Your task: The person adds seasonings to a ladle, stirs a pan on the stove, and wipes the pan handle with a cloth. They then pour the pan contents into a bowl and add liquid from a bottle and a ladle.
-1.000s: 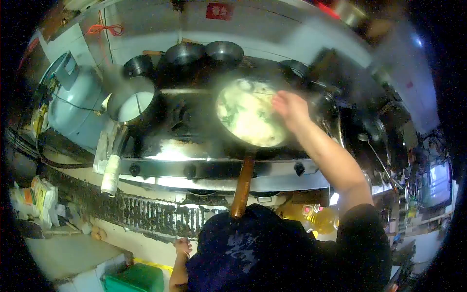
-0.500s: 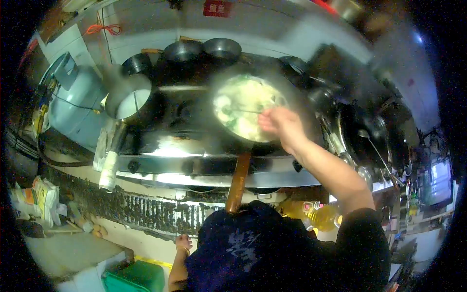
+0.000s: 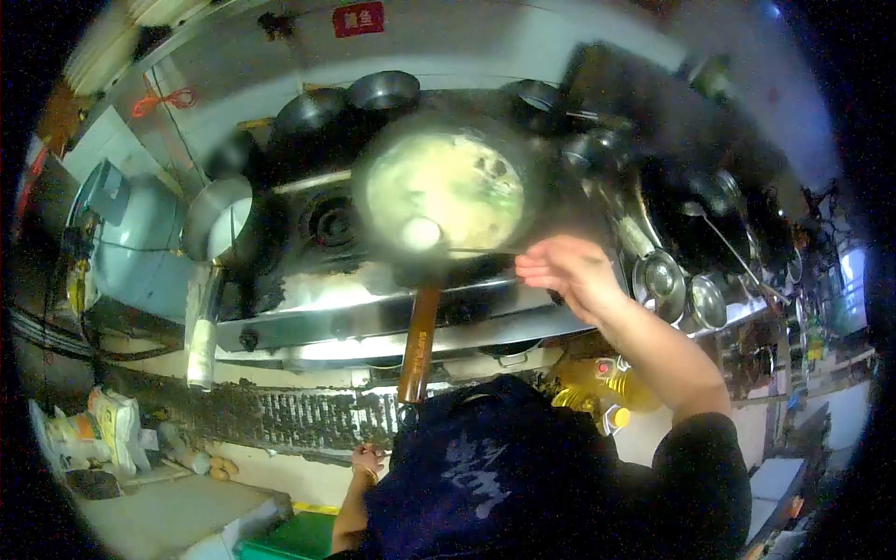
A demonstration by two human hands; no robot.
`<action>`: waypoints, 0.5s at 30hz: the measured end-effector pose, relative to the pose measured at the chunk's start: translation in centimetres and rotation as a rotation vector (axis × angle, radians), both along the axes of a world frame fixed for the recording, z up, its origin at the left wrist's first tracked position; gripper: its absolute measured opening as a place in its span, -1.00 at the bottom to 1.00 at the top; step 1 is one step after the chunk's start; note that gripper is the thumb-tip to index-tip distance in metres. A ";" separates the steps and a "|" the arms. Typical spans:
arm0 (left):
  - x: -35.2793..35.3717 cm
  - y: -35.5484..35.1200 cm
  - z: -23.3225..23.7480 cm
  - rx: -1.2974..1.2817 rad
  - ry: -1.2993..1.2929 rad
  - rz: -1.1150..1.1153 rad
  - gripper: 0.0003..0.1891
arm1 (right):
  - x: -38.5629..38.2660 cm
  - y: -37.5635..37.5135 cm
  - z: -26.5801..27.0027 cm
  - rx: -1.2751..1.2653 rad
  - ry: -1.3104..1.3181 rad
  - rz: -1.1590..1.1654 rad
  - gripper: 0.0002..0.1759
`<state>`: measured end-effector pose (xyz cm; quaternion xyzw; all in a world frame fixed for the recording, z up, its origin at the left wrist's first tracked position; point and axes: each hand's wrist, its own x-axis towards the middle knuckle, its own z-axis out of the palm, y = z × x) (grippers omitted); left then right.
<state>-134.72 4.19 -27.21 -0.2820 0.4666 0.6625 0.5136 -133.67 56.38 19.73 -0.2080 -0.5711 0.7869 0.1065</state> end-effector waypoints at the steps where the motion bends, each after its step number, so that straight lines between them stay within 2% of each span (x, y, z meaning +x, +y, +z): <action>1: -0.3 0.3 0.3 -0.022 0.029 -0.030 -0.76 | 0.8 0.2 0.2 0.000 0.003 -0.023 -0.72; 4: -0.9 0.7 0.8 -0.090 0.158 -0.144 -0.78 | 3.2 1.2 0.6 0.001 0.029 -0.097 -0.71; 6: -1.2 0.7 1.0 -0.262 0.685 -0.571 -0.80 | 4.6 2.1 1.0 0.008 0.044 -0.154 -0.72; 7: -1.4 0.8 1.1 -0.332 0.885 -0.709 -0.81 | 5.4 2.5 1.2 0.008 0.062 -0.188 -0.72; 8: -1.8 1.1 1.5 -0.283 0.791 -0.646 -0.81 | 6.2 3.1 1.3 0.005 0.067 -0.216 -0.71; 10: -2.5 2.5 2.2 0.050 0.090 -0.006 -0.86 | 8.1 4.2 0.9 0.003 0.138 -0.285 -0.70; 15: -3.5 2.6 -0.3 -0.545 1.744 -1.367 -0.85 | 14.3 7.5 -0.2 0.068 0.218 -0.513 -0.69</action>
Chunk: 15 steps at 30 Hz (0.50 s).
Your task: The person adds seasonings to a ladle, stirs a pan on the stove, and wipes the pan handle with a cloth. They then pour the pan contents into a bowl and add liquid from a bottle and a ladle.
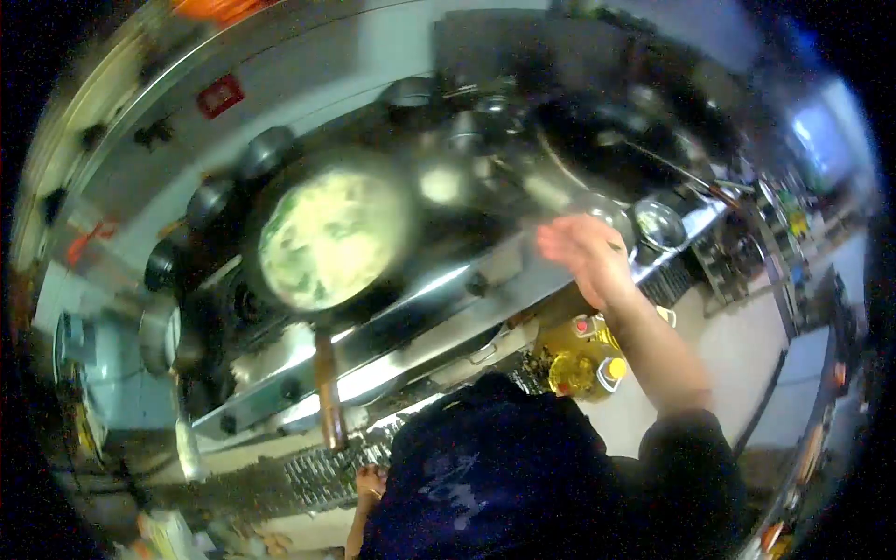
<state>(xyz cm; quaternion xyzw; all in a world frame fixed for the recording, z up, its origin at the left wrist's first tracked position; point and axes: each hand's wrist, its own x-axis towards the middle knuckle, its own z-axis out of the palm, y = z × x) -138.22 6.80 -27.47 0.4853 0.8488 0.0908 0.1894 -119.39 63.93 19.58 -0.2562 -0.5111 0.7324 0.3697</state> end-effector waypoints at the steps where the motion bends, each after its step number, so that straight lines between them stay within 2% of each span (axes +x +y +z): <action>1: -0.4 -0.3 -1.4 -0.037 -0.164 0.058 -0.85 | 1.4 0.5 -0.4 -0.004 0.022 -0.061 -0.70; 2: -0.8 0.6 -1.5 -0.083 -0.327 0.114 -0.85 | 2.7 1.0 -0.8 0.004 0.029 -0.121 -0.71; 5: -1.7 1.8 -0.8 0.033 0.249 -0.252 -0.86 | 7.0 2.6 -2.2 0.016 0.026 -0.301 -0.76; 8: -2.6 3.1 0.2 -0.062 -0.188 0.116 -0.85 | 11.6 4.7 -4.3 0.048 -0.027 -0.474 -0.79; 10: -2.9 4.4 1.0 -0.080 -0.378 0.336 -0.84 | 14.5 7.3 -6.4 0.079 -0.097 -0.615 -0.77; 11: -2.9 5.1 1.6 -0.075 -0.446 0.417 -0.83 | 17.8 11.7 -11.4 0.239 -0.187 -0.684 -0.78; 13: -3.1 6.2 3.2 -0.052 -0.539 0.497 -0.82 | 21.4 15.1 -16.0 0.352 -0.506 -0.849 -0.81; 15: -3.0 6.9 4.8 -0.013 -0.604 0.551 -0.80 | 23.1 17.4 -18.3 -0.054 -0.098 -0.909 -0.85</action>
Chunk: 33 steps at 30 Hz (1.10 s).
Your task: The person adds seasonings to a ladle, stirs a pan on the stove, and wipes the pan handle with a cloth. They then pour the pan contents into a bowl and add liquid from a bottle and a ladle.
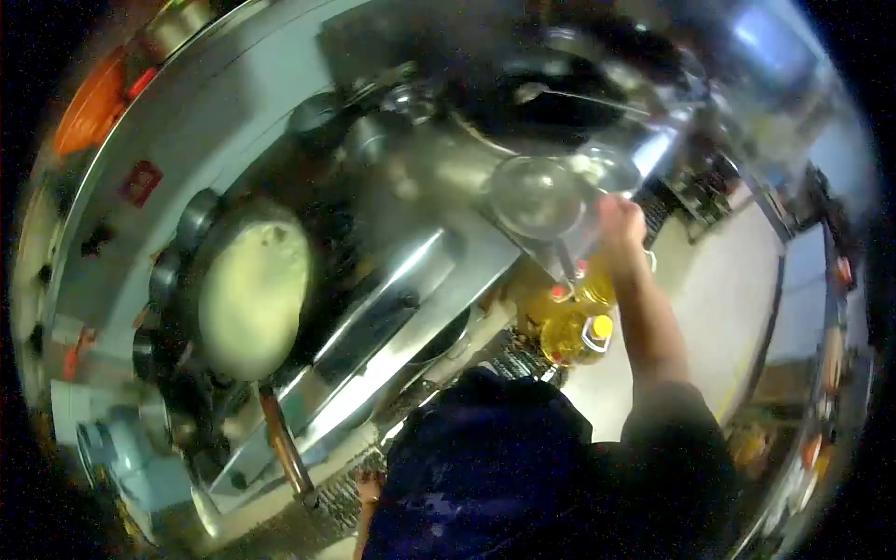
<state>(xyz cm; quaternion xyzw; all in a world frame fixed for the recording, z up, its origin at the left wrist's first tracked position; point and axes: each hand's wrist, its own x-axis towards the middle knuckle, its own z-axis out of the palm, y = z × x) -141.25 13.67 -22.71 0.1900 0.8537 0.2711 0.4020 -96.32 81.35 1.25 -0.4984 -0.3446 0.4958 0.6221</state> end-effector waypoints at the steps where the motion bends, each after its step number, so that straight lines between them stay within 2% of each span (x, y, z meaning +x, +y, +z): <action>1: 0.3 0.1 0.9 0.020 -0.022 0.042 -0.79 | 0.7 2.6 -2.7 -0.073 0.707 0.056 -0.85; 3: 1.2 0.3 1.6 0.090 -0.138 0.203 -0.77 | -2.8 0.9 -0.8 0.021 0.628 0.063 -0.84; 5: 0.9 -0.4 1.2 0.364 -0.510 0.571 -0.77 | -7.7 -2.2 4.1 -0.117 0.466 0.052 -0.83; 6: 2.7 2.4 6.6 0.260 -0.356 0.537 -0.82 | -9.8 -3.1 5.3 -0.034 0.355 0.143 -0.80; 7: 4.9 6.5 14.0 0.142 -0.209 0.507 -0.86 | -11.5 -3.9 6.6 0.059 0.246 0.224 -0.77; 8: 5.4 5.8 13.5 0.165 -0.181 0.494 -0.85 | -14.8 -7.0 10.3 0.243 -0.055 0.256 -0.82; 9: 6.0 5.0 13.0 0.187 -0.152 0.481 -0.84 | -16.4 -7.7 11.6 0.257 0.140 0.390 -0.83; 11: 7.4 3.3 11.5 0.230 -0.082 0.521 -0.83 | -19.8 -9.6 13.8 0.502 0.127 0.729 -0.79; 13: 10.4 0.6 8.1 0.283 -0.010 0.638 -0.83 | -26.6 -13.4 16.5 0.481 -0.090 0.823 -0.68; 15: 11.6 -3.8 0.2 0.040 -0.061 0.690 -0.74 | -30.8 -15.0 16.9 0.334 -0.053 1.009 -0.61; 17: 13.7 -5.1 1.8 0.040 -0.072 0.631 -0.67 | -34.6 -16.7 16.8 0.203 0.001 1.162 -0.60; 18: 14.4 -3.5 6.0 -0.139 -0.037 0.704 -0.62 | -36.2 -17.3 16.7 0.130 0.004 1.203 -0.59; 22: 18.5 -7.6 -0.5 -0.139 0.005 0.788 -0.70 | -41.2 -18.7 16.9 0.069 -0.037 1.233 -0.63; 25: 19.9 -9.0 -2.1 -0.152 0.032 0.781 -0.72 | -43.6 -19.5 16.6 0.112 -0.139 1.250 -0.65; 28: 19.8 -9.4 -2.9 -0.113 0.088 0.752 -0.73 | -44.7 -20.3 16.7 0.116 -0.189 1.266 -0.65; 31: 17.6 -7.9 -0.4 -0.177 0.046 0.819 -0.74 | -45.0 -20.7 16.5 0.074 -0.171 1.297 -0.65; 32: 16.5 -7.2 2.6 -0.001 -0.030 0.890 -0.74 | -45.1 -21.3 16.7 0.058 -0.171 1.296 -0.66; 33: 15.5 -8.2 1.2 0.336 -0.425 1.018 -0.75 | -45.1 -21.8 16.9 0.041 -0.171 1.293 -0.66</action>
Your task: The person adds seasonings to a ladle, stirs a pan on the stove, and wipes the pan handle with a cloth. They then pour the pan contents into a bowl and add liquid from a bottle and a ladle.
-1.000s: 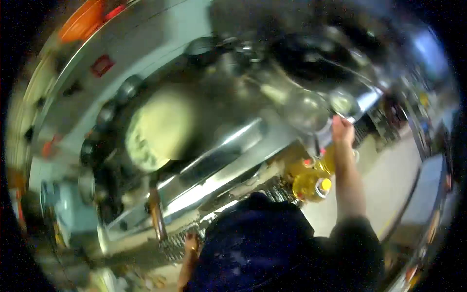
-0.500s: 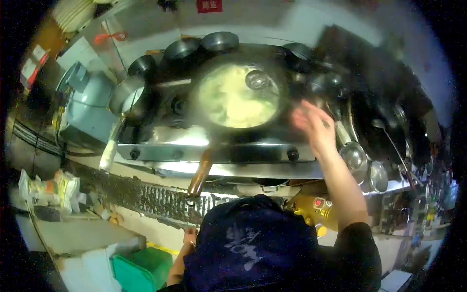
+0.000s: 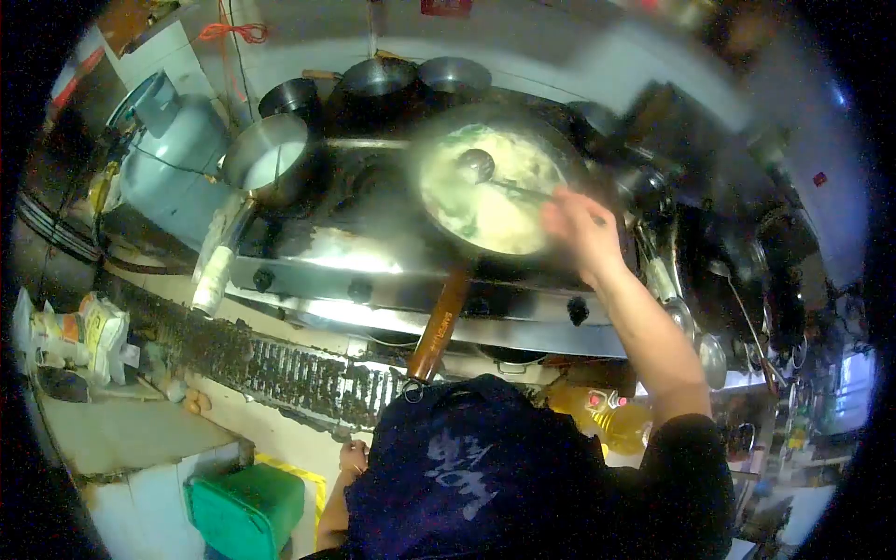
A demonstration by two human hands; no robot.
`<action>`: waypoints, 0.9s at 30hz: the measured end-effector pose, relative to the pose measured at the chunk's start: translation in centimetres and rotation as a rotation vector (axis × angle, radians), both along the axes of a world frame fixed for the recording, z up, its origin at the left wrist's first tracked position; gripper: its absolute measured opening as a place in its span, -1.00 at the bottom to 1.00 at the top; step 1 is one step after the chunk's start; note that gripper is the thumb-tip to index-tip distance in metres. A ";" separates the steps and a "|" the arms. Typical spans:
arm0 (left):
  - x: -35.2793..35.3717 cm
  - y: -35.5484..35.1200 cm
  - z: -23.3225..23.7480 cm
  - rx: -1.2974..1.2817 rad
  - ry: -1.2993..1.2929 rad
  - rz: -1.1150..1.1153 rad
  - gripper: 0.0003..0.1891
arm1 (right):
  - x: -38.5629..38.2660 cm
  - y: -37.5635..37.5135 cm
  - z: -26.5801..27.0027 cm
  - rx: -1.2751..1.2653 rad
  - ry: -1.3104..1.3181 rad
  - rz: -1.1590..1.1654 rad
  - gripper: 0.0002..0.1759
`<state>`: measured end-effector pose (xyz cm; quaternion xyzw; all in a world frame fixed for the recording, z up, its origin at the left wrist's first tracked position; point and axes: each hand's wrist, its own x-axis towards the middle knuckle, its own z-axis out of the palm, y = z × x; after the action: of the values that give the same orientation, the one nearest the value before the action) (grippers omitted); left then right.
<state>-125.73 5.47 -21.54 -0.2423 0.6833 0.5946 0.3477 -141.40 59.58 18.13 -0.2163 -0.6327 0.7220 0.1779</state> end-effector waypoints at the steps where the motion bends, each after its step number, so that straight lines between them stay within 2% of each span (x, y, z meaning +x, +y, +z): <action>1: -1.1 -2.1 -3.8 0.449 -0.205 0.153 -0.76 | 0.1 -0.3 0.1 -0.038 0.002 -0.015 -0.66; 2: -1.9 -3.2 -5.7 0.896 -0.411 0.307 -0.76 | 0.2 -0.5 0.2 -0.076 0.005 -0.031 -0.66; 3: -2.6 -1.1 -2.8 0.225 -0.106 0.150 -0.79 | 0.3 -0.6 0.4 -0.114 0.008 -0.047 -0.66; 6: -5.9 -2.9 -5.5 0.349 -0.294 0.139 -0.81 | 1.7 -0.7 1.2 -0.187 -0.002 -0.054 -0.66; 10: -7.9 -2.4 -4.6 0.254 -0.284 0.122 -0.81 | 4.2 -0.7 2.2 -0.104 -0.092 -0.033 -0.67; 13: -9.2 -1.9 -3.6 0.290 -0.392 0.164 -0.82 | 6.0 -1.7 4.5 -0.013 -0.227 -0.002 -0.65; 16: -9.4 -1.7 -3.8 0.456 -0.445 0.168 -0.87 | 7.2 -1.1 3.5 0.026 -0.195 0.059 -0.66; 20: -10.2 -0.4 -2.7 0.290 -0.465 0.091 -0.89 | 7.0 -1.8 4.1 0.077 -0.199 0.089 -0.65; 22: -10.3 -0.1 -2.9 0.263 -0.425 0.063 -0.88 | 6.4 -1.9 3.6 0.014 -0.191 0.100 -0.67; 27: -10.4 -0.2 -3.1 0.251 -0.404 0.135 -0.88 | 4.3 -2.5 2.5 -0.084 -0.158 0.105 -0.68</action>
<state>-136.14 5.28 -24.62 -0.3559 0.5030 0.6363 0.4641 -137.11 57.10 20.61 -0.2463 -0.6245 0.7369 0.0799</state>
